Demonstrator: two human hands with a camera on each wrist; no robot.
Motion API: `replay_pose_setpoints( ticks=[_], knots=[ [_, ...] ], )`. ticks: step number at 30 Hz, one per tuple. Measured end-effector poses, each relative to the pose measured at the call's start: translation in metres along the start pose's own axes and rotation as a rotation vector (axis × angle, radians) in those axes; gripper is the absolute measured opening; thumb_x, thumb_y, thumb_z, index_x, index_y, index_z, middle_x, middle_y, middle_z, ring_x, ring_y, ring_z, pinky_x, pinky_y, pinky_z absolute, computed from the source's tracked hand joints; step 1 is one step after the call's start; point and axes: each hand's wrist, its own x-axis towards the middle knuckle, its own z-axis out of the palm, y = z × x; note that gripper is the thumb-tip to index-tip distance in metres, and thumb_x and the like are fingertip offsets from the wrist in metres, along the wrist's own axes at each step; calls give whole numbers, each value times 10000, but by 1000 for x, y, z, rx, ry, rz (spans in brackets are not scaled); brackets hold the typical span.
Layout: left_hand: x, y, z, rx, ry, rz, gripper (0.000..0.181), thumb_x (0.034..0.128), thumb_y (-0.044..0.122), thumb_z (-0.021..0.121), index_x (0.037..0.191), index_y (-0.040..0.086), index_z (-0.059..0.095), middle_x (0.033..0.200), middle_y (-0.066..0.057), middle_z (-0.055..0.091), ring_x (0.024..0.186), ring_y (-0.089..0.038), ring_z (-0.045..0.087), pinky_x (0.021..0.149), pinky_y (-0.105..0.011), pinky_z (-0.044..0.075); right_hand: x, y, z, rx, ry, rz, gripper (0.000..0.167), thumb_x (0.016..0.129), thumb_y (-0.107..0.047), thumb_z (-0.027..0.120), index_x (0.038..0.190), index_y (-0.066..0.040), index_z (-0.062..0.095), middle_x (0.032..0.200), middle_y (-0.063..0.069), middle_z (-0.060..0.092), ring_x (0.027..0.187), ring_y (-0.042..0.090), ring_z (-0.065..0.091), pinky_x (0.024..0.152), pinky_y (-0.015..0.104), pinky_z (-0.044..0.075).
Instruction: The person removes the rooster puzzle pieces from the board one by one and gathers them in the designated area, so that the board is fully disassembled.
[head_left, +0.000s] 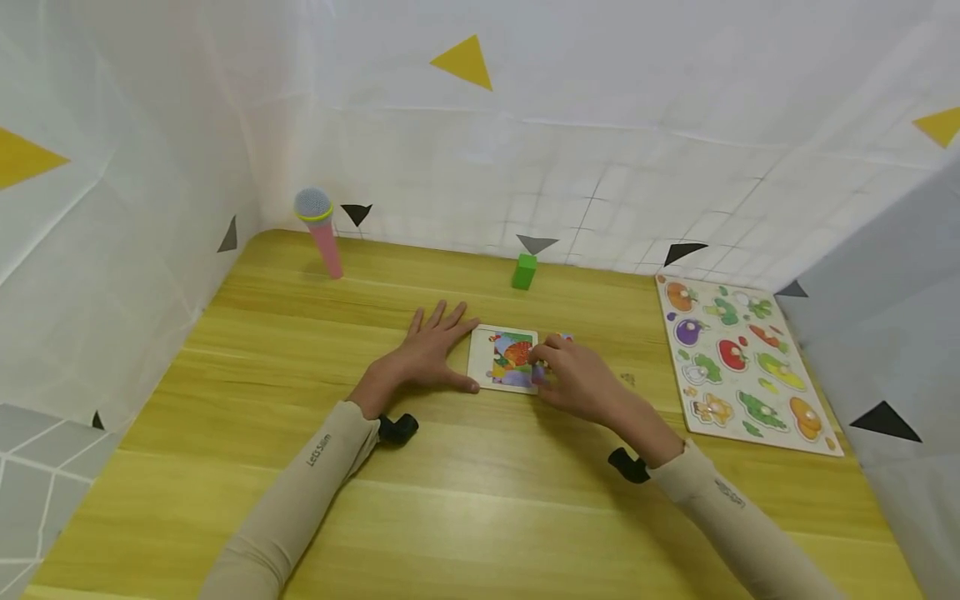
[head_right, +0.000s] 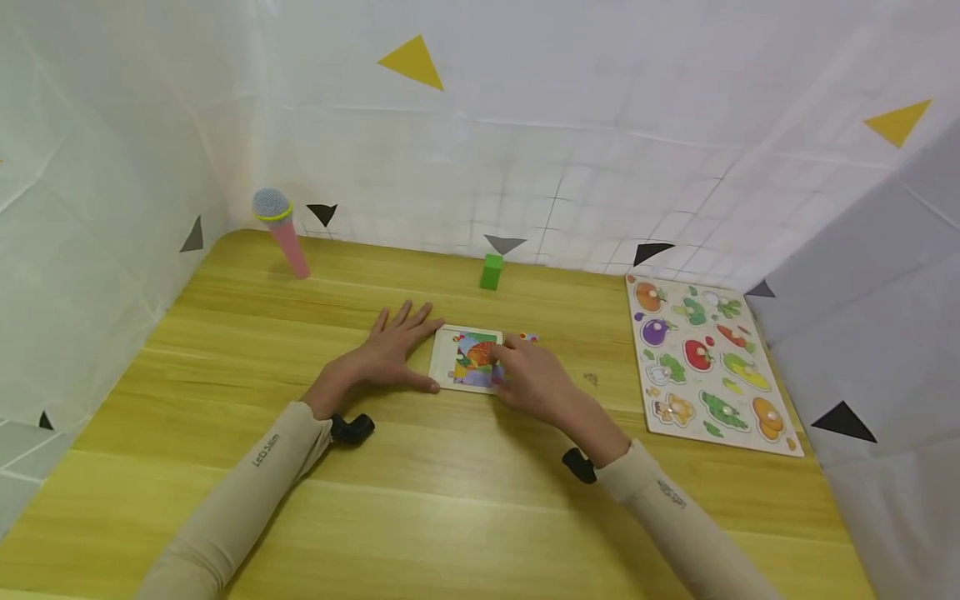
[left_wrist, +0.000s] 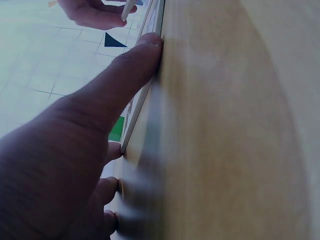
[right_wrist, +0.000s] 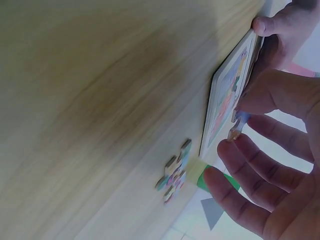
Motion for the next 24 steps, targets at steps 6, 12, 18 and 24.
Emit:
replay_pose_setpoints(
  ticks=[6,12,18,24],
  knots=[
    [0,1,0,4,5,2,1112,750,691,752,1612,215,236,1676,-91,17,1511,-363,-88,1147,-611,-101,-8,5,-2,-12,22,-1,220,808,-105,777,1013,-48,718,972,68,627,784,170,569,673,356,517],
    [0,1,0,-3,11,1,1114,744,684,762,1611,216,240,1675,-92,21,1512,-362,-83,1149,-606,-102,-15,9,-2,-31,37,-11,237,781,-105,801,996,-46,721,946,74,625,779,184,559,679,362,518],
    [1,0,0,-11,6,-4,1121,739,691,762,1611,218,240,1676,-84,18,1512,-357,-88,1147,-607,-104,-22,14,-1,-28,42,-4,241,764,-87,801,986,-47,716,916,63,604,734,172,529,645,349,497],
    [1,0,1,-11,8,-5,1122,737,694,760,1611,221,239,1676,-80,18,1513,-353,-88,1147,-606,-106,-28,16,0,-36,32,27,259,768,-97,820,1001,-54,715,940,62,609,753,175,562,630,361,506]
  ],
)
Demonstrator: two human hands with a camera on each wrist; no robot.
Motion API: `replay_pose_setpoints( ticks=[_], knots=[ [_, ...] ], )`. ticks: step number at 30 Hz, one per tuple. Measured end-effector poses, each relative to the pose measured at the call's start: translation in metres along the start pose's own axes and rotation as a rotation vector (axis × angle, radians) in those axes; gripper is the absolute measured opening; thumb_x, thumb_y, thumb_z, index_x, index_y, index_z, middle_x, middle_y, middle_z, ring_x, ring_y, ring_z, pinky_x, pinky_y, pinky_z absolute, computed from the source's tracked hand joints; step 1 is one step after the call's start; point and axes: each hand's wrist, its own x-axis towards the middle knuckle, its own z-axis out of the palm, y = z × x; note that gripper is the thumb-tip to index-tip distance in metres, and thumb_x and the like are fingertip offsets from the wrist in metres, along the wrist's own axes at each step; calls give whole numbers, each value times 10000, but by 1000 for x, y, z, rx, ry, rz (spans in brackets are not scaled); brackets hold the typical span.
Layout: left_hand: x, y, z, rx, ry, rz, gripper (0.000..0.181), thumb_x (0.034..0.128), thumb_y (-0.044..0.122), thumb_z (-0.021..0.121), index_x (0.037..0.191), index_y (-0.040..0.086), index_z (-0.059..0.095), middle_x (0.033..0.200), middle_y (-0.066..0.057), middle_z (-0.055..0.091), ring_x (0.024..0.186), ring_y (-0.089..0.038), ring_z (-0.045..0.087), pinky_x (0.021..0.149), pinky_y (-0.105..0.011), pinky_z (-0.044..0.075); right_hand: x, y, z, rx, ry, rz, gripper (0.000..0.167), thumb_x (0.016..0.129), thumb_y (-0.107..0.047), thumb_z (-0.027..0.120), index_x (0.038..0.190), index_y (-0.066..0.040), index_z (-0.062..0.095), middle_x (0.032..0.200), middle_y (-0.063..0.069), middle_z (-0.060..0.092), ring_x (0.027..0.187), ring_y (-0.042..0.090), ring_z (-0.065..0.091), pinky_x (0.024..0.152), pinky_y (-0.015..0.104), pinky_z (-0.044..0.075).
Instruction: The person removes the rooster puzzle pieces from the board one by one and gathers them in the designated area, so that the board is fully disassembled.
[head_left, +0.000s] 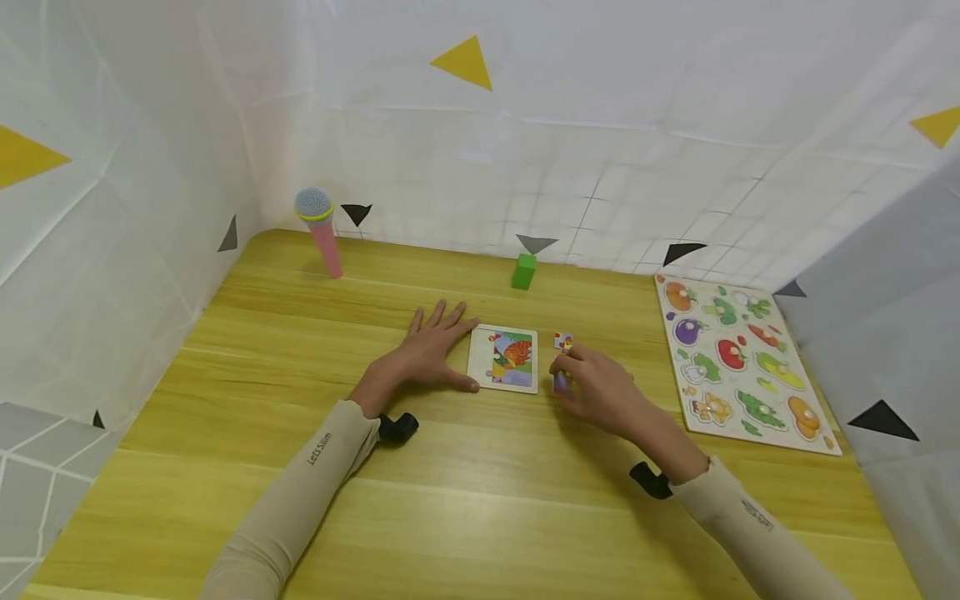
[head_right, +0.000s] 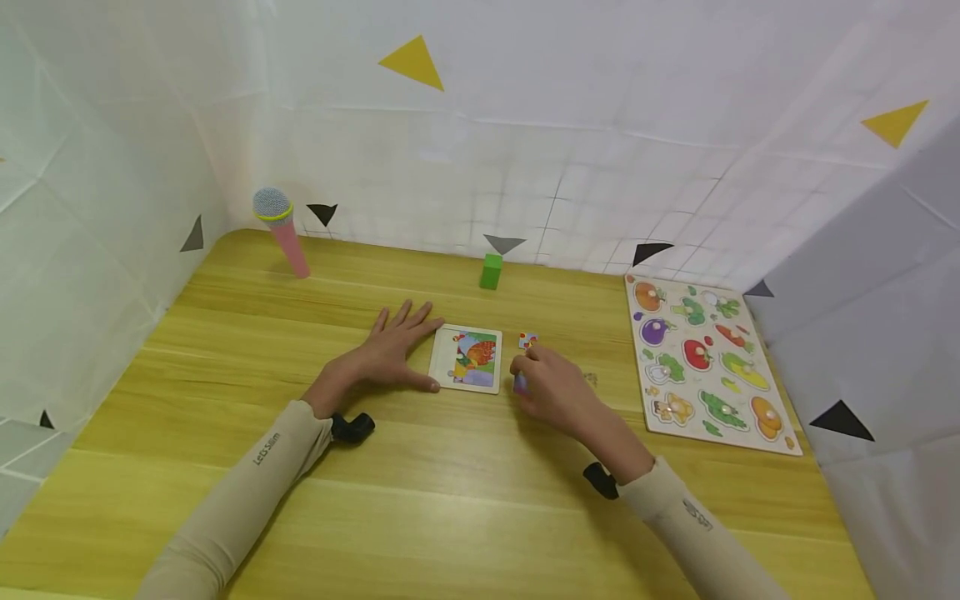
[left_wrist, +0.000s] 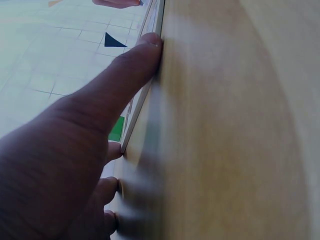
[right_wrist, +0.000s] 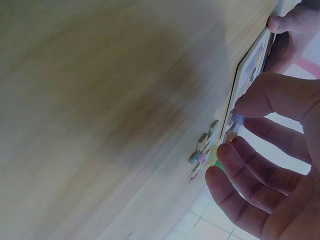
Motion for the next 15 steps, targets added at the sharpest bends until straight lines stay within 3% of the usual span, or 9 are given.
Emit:
replay_pose_setpoints(
  ticks=[15],
  knots=[
    [0,0,0,11,-2,-2,1120,743,690,758,1612,220,233,1676,-83,18,1513,-352,-85,1150,-603,-103,-6,-1,4,6,-43,43,316,730,-75,836,1025,-79,721,972,49,592,784,187,569,607,354,506]
  ],
)
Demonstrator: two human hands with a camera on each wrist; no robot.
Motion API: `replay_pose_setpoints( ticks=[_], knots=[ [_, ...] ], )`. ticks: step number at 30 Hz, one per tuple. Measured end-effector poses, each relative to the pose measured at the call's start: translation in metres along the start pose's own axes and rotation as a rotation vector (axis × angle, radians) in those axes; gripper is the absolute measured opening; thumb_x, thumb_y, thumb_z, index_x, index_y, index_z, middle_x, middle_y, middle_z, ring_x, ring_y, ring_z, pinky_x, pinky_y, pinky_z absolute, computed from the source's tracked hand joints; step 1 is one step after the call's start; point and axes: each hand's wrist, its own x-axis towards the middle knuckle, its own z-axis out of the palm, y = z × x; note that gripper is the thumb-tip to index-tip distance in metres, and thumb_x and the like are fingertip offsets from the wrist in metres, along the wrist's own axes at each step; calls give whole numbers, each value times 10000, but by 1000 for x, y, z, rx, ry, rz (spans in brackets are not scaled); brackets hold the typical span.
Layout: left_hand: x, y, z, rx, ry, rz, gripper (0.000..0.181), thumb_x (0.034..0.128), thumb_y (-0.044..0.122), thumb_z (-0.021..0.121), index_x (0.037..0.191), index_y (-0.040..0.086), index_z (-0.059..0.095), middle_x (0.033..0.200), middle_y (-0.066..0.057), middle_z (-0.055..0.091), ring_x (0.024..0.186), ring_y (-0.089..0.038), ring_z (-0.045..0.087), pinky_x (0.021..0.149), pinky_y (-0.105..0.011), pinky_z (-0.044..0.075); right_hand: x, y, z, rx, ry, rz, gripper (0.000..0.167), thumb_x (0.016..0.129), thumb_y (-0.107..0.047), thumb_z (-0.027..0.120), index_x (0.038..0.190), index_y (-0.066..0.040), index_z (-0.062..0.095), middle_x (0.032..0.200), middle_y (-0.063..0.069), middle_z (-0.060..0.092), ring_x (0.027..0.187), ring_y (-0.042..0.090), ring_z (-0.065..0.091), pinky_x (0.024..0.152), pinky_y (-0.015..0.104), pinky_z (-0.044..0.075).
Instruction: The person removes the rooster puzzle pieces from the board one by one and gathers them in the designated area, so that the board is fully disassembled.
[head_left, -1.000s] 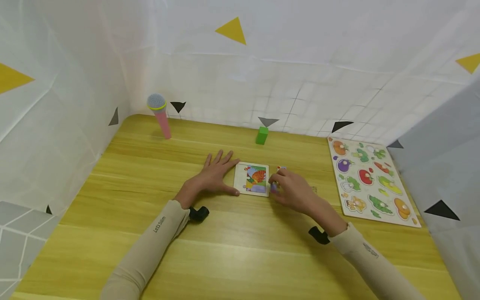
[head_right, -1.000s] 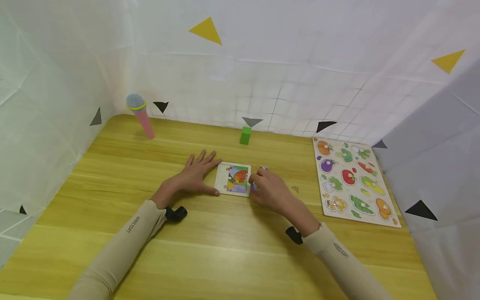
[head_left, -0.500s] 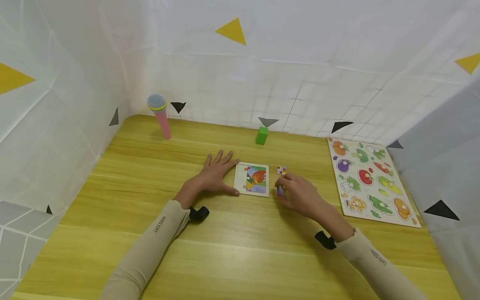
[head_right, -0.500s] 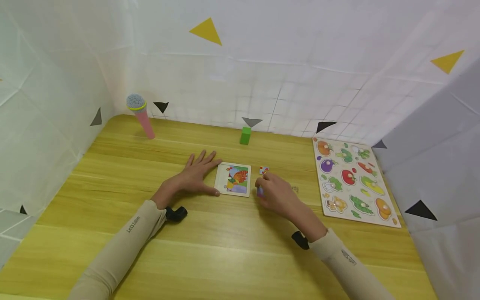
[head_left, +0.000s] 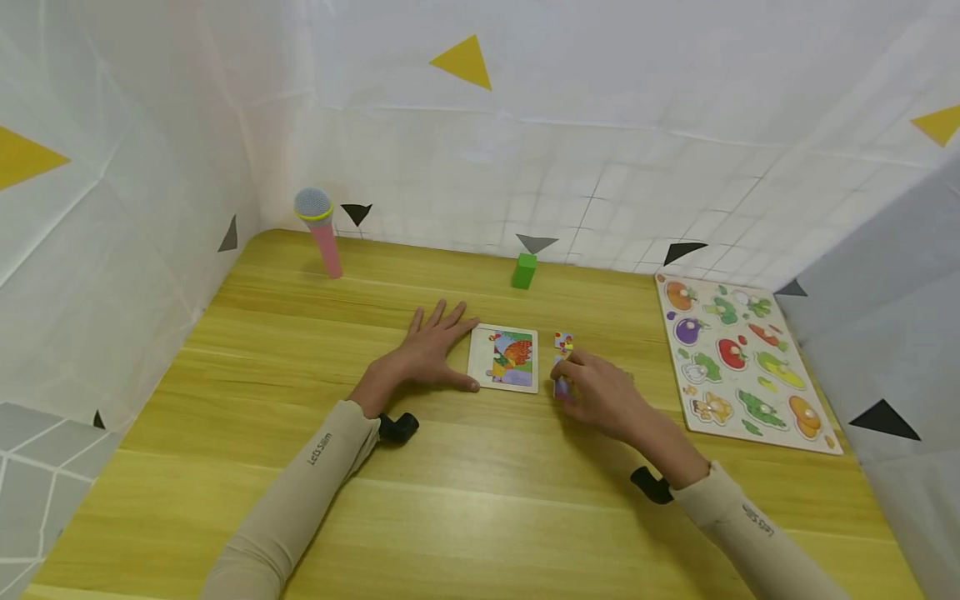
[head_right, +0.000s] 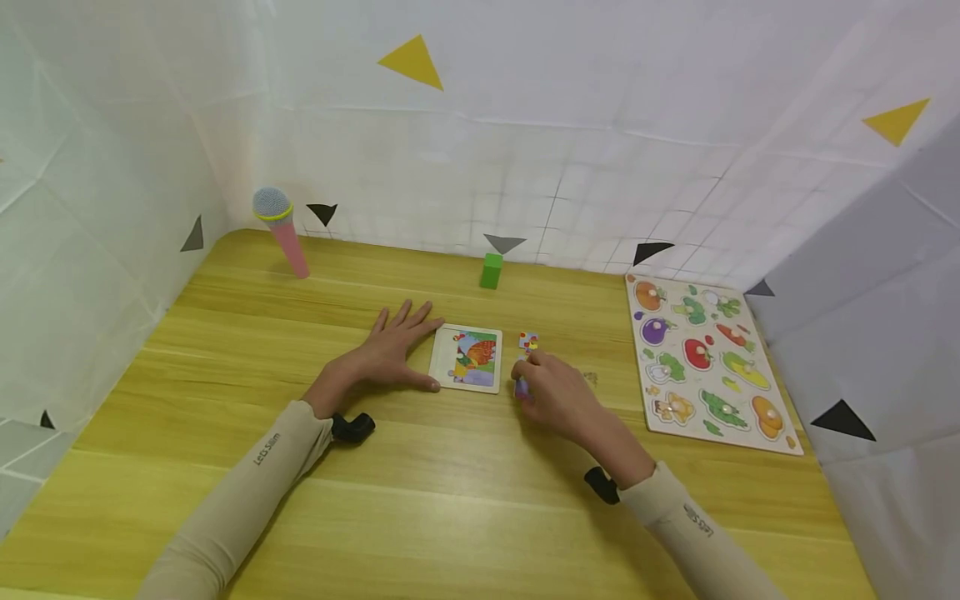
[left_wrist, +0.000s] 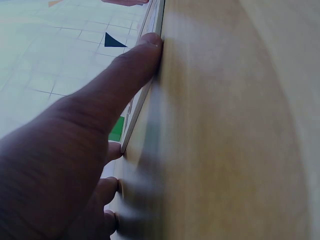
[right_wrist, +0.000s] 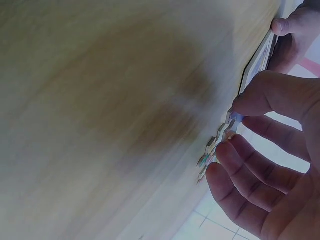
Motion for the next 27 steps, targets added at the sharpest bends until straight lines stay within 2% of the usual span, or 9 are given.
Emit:
replay_pose_setpoints(
  ticks=[11,19,27],
  knots=[
    [0,0,-2,-2,5,4,1120,740,685,764,1610,209,243,1676,-95,28,1512,-368,-78,1147,-616,-95,0,0,-1,19,1,-4,288,762,-104,832,1026,-71,725,985,64,609,813,222,591,616,391,512],
    [-1,2,-2,-11,3,4,1111,746,680,763,1608,203,250,1675,-99,33,1511,-371,-76,1145,-622,-94,2,0,-3,25,7,-12,308,758,-128,846,1030,-62,717,1031,86,633,890,260,633,689,443,551],
    [-1,0,0,-4,0,0,1122,739,701,754,1611,219,238,1677,-81,16,1512,-356,-88,1147,-606,-106,8,0,-3,32,49,-48,244,803,-100,778,1031,-42,714,983,96,631,823,227,610,680,416,538]
  ],
)
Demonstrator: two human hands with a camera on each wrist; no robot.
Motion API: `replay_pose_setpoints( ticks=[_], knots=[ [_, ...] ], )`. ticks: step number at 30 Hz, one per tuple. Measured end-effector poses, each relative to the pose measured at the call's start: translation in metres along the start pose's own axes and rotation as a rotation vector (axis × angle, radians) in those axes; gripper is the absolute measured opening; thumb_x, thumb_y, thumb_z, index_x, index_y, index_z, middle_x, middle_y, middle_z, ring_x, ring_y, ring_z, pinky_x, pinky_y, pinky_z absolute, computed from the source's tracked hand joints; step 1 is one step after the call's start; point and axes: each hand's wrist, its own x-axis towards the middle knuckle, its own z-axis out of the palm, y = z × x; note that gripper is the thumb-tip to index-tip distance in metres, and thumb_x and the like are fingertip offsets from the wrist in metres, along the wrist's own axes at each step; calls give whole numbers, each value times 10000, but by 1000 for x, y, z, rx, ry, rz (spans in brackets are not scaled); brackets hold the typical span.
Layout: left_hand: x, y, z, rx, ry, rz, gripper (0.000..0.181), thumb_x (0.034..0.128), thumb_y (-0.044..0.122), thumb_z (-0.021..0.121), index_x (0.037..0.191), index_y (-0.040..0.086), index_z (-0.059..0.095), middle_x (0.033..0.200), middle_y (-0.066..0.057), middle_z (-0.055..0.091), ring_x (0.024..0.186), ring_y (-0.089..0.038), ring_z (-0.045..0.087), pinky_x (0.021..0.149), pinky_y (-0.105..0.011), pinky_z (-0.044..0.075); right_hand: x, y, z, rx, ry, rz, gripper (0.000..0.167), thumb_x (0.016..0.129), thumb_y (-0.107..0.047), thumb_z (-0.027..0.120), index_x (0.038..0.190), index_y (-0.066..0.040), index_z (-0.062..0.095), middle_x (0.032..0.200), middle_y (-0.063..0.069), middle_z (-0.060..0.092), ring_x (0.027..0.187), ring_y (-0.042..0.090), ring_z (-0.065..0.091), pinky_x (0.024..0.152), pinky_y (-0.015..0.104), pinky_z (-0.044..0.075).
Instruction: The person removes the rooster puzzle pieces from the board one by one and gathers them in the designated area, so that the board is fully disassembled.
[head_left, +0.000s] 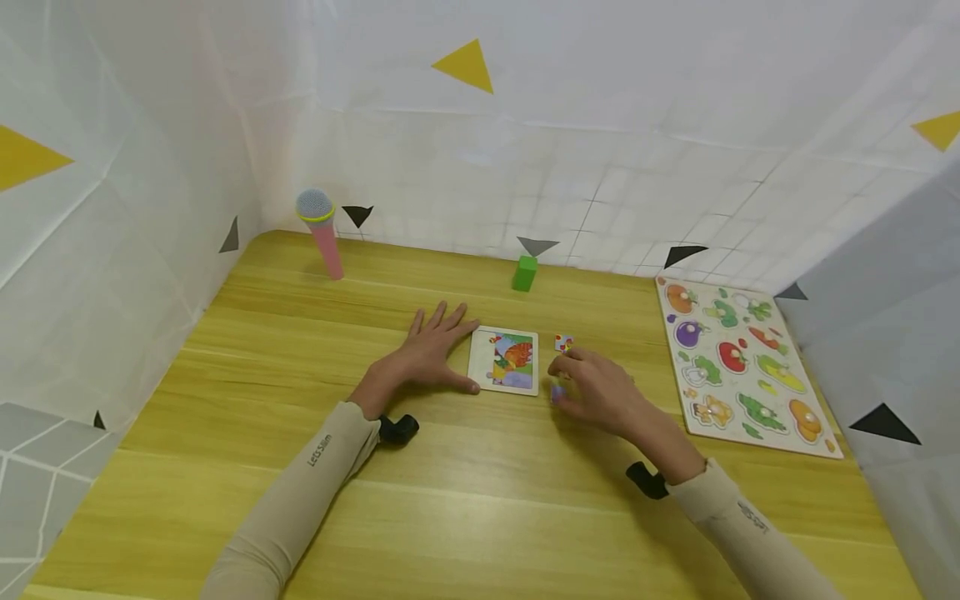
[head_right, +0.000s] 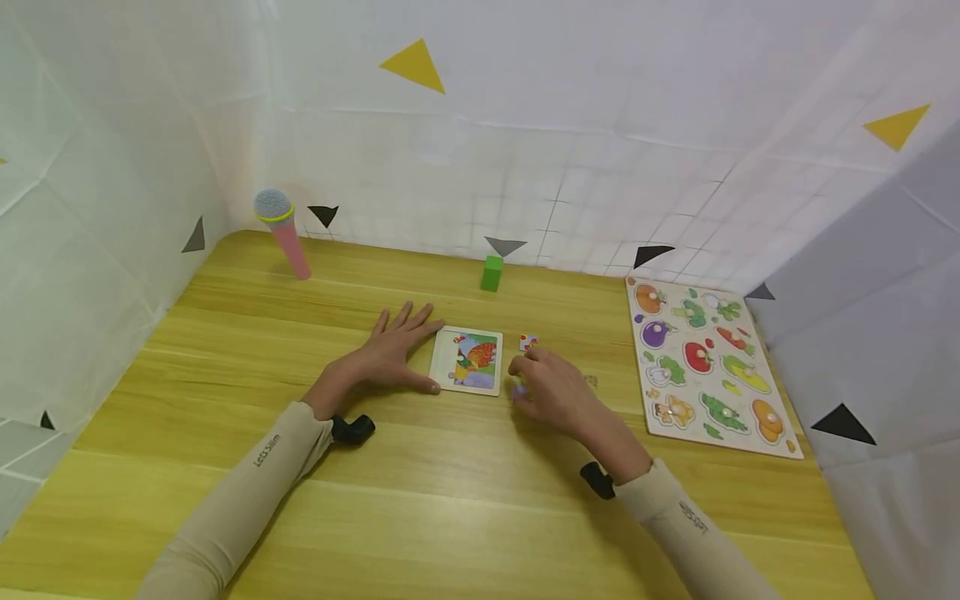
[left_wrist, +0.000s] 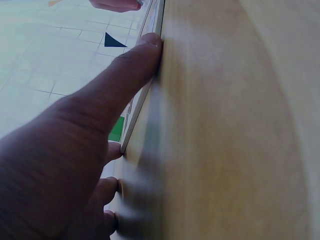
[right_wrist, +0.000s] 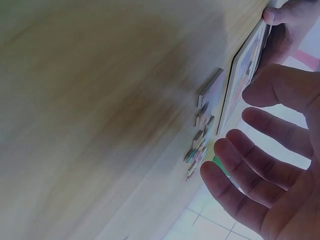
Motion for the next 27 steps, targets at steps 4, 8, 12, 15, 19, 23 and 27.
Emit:
replay_pose_setpoints(
  ticks=[4,8,12,15,19,23,27],
  knots=[
    [0,-1,0,4,-3,-3,1128,736,714,746,1613,225,231,1676,-80,15,1511,-355,-91,1147,-606,-105,5,-1,1,4,13,-30,253,777,-72,773,1021,-39,715,970,111,634,765,206,561,671,393,512],
    [1,-1,0,-1,-4,-4,1132,732,715,748,1612,225,234,1676,-83,16,1511,-355,-90,1146,-607,-107,10,-3,3,3,16,-46,262,756,-39,763,1014,-36,717,969,111,642,752,191,547,650,373,494],
    [2,-1,0,1,-9,-4,1133,732,720,744,1613,228,230,1677,-77,8,1511,-350,-97,1147,-603,-111,15,-5,5,19,6,-29,250,781,-38,747,1029,-35,719,987,106,652,797,197,583,682,376,511],
    [2,-1,1,1,-17,-7,1137,730,728,740,1615,233,223,1677,-73,0,1510,-347,-105,1146,-603,-113,19,-8,6,24,-7,-16,255,793,-47,743,1047,-37,720,996,108,654,827,208,601,704,387,522],
    [1,-1,1,0,-15,0,1134,735,724,739,1614,225,226,1675,-82,3,1510,-354,-100,1144,-611,-110,24,-13,6,23,-28,2,270,797,-57,743,1066,-38,720,1026,117,649,851,221,609,715,397,530],
    [0,0,-1,-3,-7,8,1123,743,709,744,1611,208,237,1675,-91,12,1509,-365,-91,1142,-618,-107,32,-15,6,24,-30,1,264,807,-85,763,1064,-42,720,1036,116,647,838,238,608,723,411,529],
    [0,1,-1,2,-9,3,1119,747,709,740,1611,207,238,1674,-88,12,1510,-363,-89,1145,-610,-107,41,-15,8,39,-33,-3,280,819,-99,776,1088,-41,720,1012,109,649,806,236,604,715,409,528]
  ],
)
